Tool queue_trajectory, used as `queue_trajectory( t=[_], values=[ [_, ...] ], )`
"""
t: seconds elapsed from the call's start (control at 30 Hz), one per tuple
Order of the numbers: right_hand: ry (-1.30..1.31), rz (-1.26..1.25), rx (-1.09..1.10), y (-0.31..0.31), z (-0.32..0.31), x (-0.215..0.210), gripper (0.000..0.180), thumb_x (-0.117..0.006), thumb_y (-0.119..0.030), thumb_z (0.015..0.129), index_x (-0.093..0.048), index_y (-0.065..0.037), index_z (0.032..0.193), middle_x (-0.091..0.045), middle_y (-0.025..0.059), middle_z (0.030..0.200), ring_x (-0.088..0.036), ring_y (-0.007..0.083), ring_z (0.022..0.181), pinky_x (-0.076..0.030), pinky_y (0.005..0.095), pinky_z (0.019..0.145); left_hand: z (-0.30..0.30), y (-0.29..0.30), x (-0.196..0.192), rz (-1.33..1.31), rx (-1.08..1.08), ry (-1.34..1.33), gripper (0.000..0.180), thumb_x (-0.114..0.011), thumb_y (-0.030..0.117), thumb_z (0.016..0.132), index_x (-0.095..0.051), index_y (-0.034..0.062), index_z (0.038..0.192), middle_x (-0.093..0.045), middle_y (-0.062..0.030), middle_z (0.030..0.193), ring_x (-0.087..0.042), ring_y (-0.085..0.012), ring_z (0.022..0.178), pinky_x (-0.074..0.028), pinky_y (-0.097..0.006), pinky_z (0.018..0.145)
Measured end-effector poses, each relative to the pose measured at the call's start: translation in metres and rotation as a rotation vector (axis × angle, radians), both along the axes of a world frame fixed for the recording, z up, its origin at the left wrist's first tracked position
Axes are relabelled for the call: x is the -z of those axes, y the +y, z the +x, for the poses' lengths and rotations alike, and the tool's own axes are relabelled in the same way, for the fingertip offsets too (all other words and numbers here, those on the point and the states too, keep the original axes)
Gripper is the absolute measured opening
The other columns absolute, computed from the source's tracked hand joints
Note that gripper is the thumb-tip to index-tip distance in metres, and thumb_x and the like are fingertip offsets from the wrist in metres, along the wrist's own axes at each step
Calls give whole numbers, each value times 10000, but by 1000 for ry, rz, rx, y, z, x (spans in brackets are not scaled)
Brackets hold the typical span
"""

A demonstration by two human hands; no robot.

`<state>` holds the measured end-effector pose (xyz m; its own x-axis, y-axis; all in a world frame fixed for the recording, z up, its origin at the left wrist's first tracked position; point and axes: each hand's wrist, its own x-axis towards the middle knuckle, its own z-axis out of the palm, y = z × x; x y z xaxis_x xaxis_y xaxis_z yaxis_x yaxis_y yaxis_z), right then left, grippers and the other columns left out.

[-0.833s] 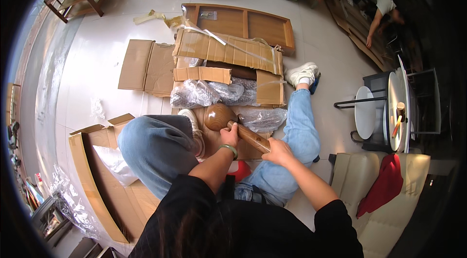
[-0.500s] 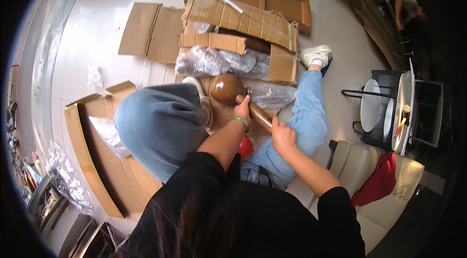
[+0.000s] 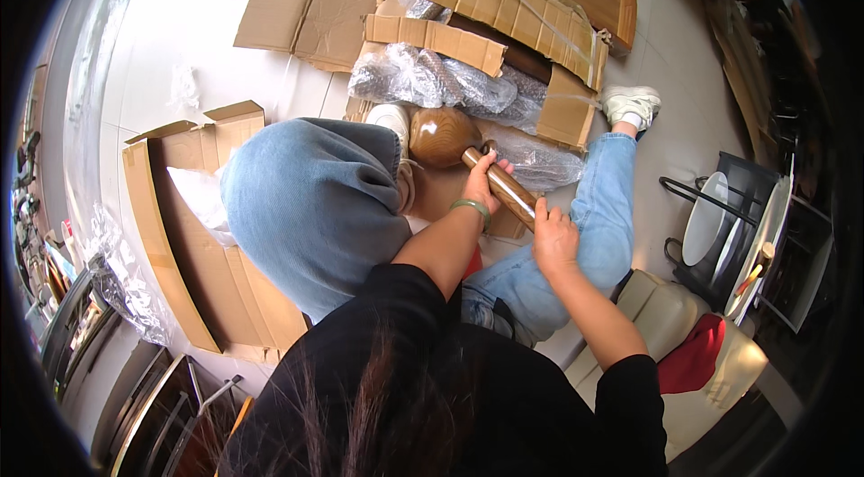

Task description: The person sits on the floor and assembles a wooden table leg by inserting and tightening a cylindrical wooden piece into a rounded base. The person repeatedly aligns and twists the components by hand to secure the joint.

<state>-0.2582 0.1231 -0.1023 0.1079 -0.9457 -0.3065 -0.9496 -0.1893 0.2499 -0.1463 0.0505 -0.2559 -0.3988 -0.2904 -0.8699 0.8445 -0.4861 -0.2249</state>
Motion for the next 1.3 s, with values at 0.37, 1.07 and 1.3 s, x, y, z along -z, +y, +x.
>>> queue_trajectory(
  t=[0.37, 1.07, 1.3],
  values=[
    [-134, 487, 280, -18, -9, 1, 522, -724, -92, 747, -473, -38, 1202, -625, 192, 909, -690, 351, 819, -556, 455, 715, -18, -11, 3, 128, 116, -370, 127, -653, 84, 809, -592, -16, 859, -592, -116, 728, -586, -244, 603, -543, -364, 575],
    [-799, -302, 271, -206, 30, 121, 535, -653, -109, 848, -488, 15, 1342, -481, 226, 1375, -477, 390, 1261, -405, 435, 1065, -4, -31, 53, 212, -74, -115, 225, -764, 284, 865, -624, 140, 966, -586, -13, 771, -553, -159, 734, -503, -356, 748],
    [-398, -134, 182, -294, 46, 125, 578, -680, -33, 743, -503, -38, 1293, -555, 161, 1240, -501, 334, 1219, -392, 420, 1075, -5, -37, 51, 206, 30, -192, 165, -734, 194, 843, -623, 121, 941, -593, -25, 814, -558, -192, 798, -489, -382, 806]
  ],
)
